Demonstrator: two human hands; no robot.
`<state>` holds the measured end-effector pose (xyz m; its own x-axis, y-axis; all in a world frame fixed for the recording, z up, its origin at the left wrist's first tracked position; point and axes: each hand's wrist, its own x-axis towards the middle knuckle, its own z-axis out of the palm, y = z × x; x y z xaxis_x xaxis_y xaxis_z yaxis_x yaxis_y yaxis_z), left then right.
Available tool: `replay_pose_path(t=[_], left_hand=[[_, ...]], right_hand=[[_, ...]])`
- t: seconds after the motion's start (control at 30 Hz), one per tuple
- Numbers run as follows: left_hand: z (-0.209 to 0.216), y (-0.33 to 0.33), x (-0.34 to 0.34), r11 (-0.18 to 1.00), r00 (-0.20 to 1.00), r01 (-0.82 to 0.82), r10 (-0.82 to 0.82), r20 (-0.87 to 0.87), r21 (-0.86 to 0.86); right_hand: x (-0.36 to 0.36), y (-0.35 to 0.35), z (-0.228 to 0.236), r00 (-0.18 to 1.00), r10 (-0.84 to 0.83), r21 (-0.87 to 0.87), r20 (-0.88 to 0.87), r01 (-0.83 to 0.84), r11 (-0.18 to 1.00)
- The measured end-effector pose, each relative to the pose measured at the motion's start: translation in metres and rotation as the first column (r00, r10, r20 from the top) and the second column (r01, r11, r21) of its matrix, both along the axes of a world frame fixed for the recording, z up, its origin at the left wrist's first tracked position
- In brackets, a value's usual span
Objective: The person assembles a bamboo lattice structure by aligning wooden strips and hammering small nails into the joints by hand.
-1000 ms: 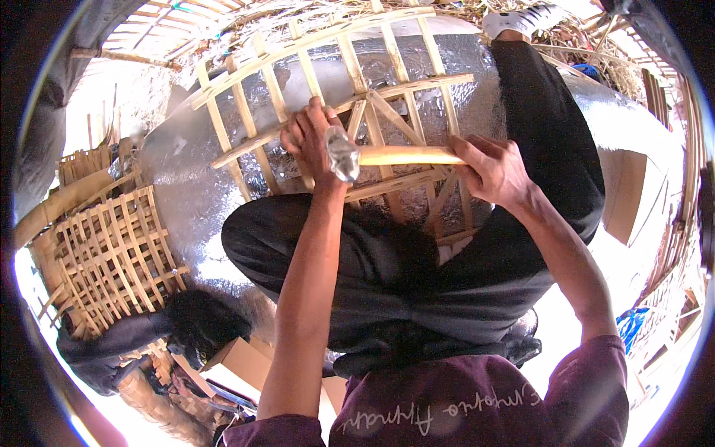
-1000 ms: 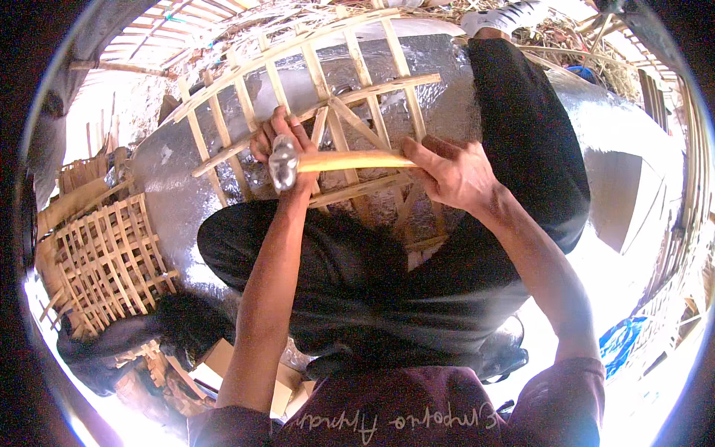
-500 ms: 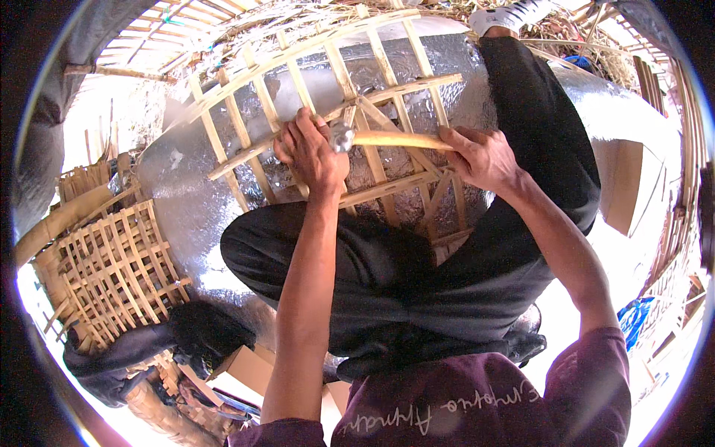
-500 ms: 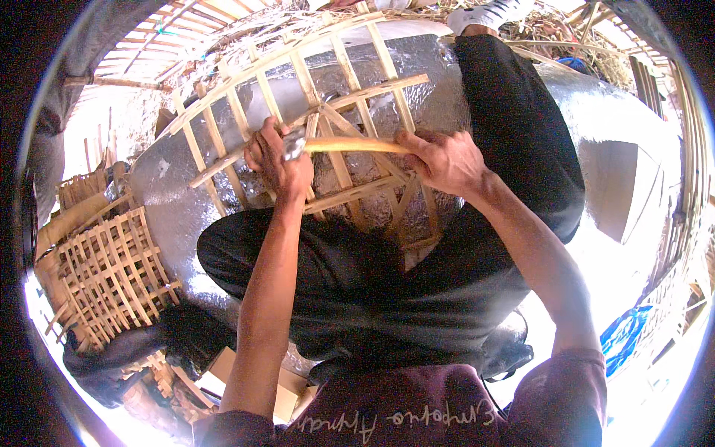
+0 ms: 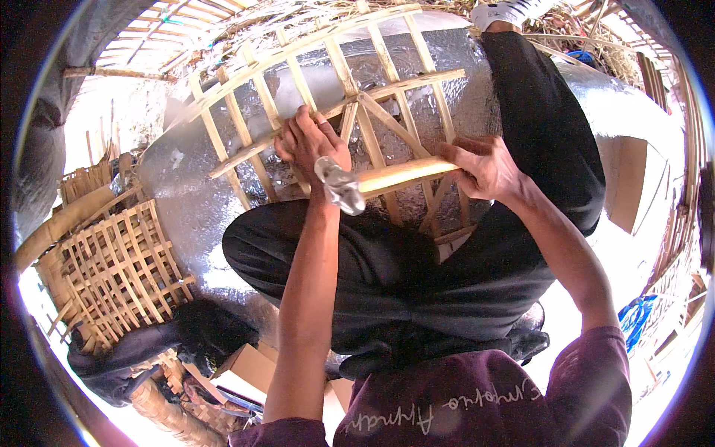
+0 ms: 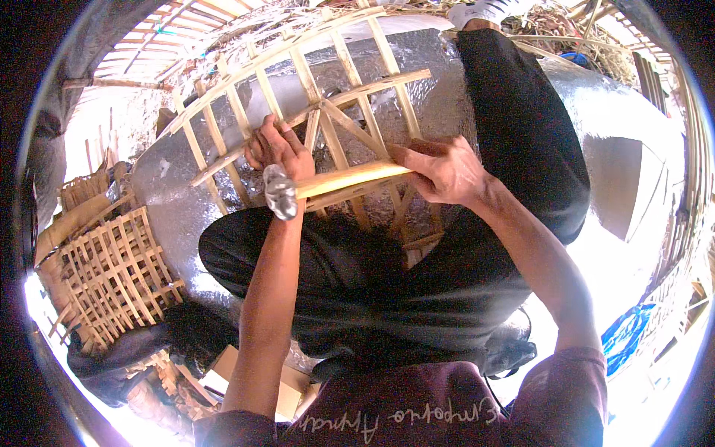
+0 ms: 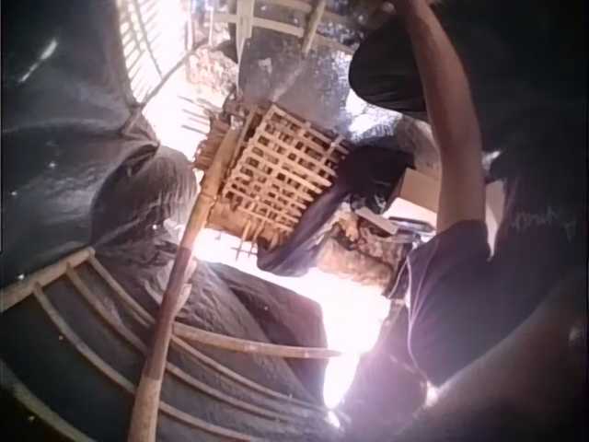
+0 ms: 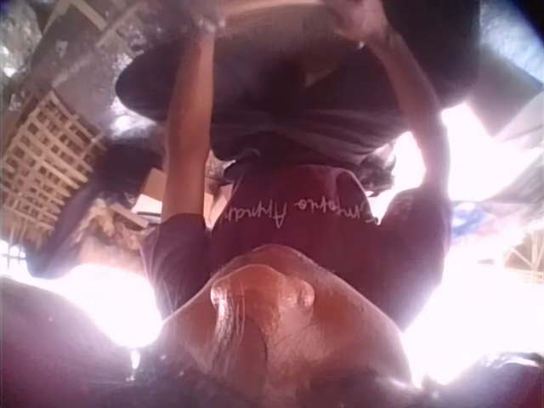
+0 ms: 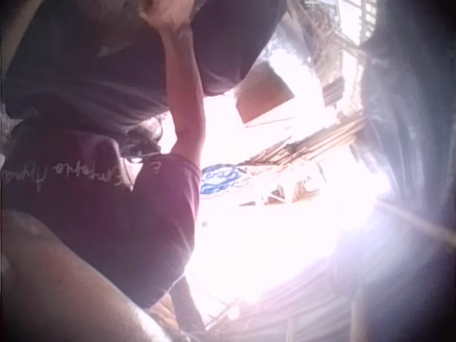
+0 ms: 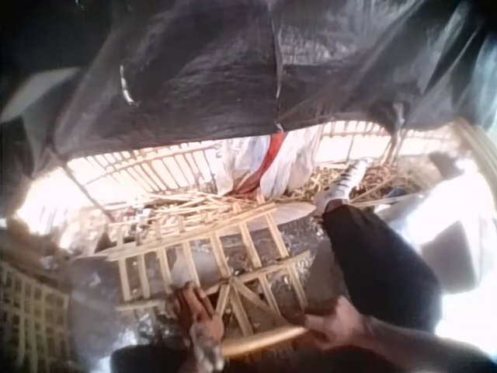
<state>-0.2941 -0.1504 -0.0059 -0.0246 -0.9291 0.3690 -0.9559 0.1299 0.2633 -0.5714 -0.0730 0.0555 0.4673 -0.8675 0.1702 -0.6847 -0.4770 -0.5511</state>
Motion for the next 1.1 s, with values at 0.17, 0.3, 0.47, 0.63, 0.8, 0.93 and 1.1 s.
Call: replay_pose_path(t=[0.17,0.3,0.47,0.63,0.8,0.93,1.1], left_hand=[[0.004,0.002,-0.003,1.0,1.0,-0.011,0.011,0.0,0.027],[0.002,0.003,0.001,0.999,1.0,0.013,-0.013,-0.015,-0.031],[0.004,0.001,-0.003,1.0,1.0,-0.024,0.024,-0.002,0.009],[0.005,0.002,-0.001,0.998,1.0,0.008,-0.008,0.005,0.063],[0.002,0.001,0.001,0.999,0.999,0.046,-0.046,-0.019,0.001],[0.004,0.003,-0.002,1.0,0.999,0.03,-0.029,-0.018,0.007],[0.008,0.004,-0.004,1.0,1.0,-0.003,0.003,0.007,0.02]], right_hand=[[-0.005,-0.005,-0.006,0.991,-0.132,0.07,-0.033,0.134,0.989],[-0.005,-0.008,0.006,1.0,-0.029,0.013,0.007,0.029,0.999],[-0.002,-0.006,-0.014,0.971,-0.196,0.1,-0.133,0.21,0.972],[-0.002,-0.007,-0.013,0.988,-0.126,0.033,-0.085,0.129,0.991],[-0.003,-0.005,-0.009,0.99,-0.122,0.054,-0.072,0.126,0.991],[-0.004,-0.009,-0.008,0.995,-0.096,-0.026,-0.024,0.096,0.995],[-0.004,-0.004,-0.001,0.999,-0.038,0.035,0.026,0.037,0.999]])
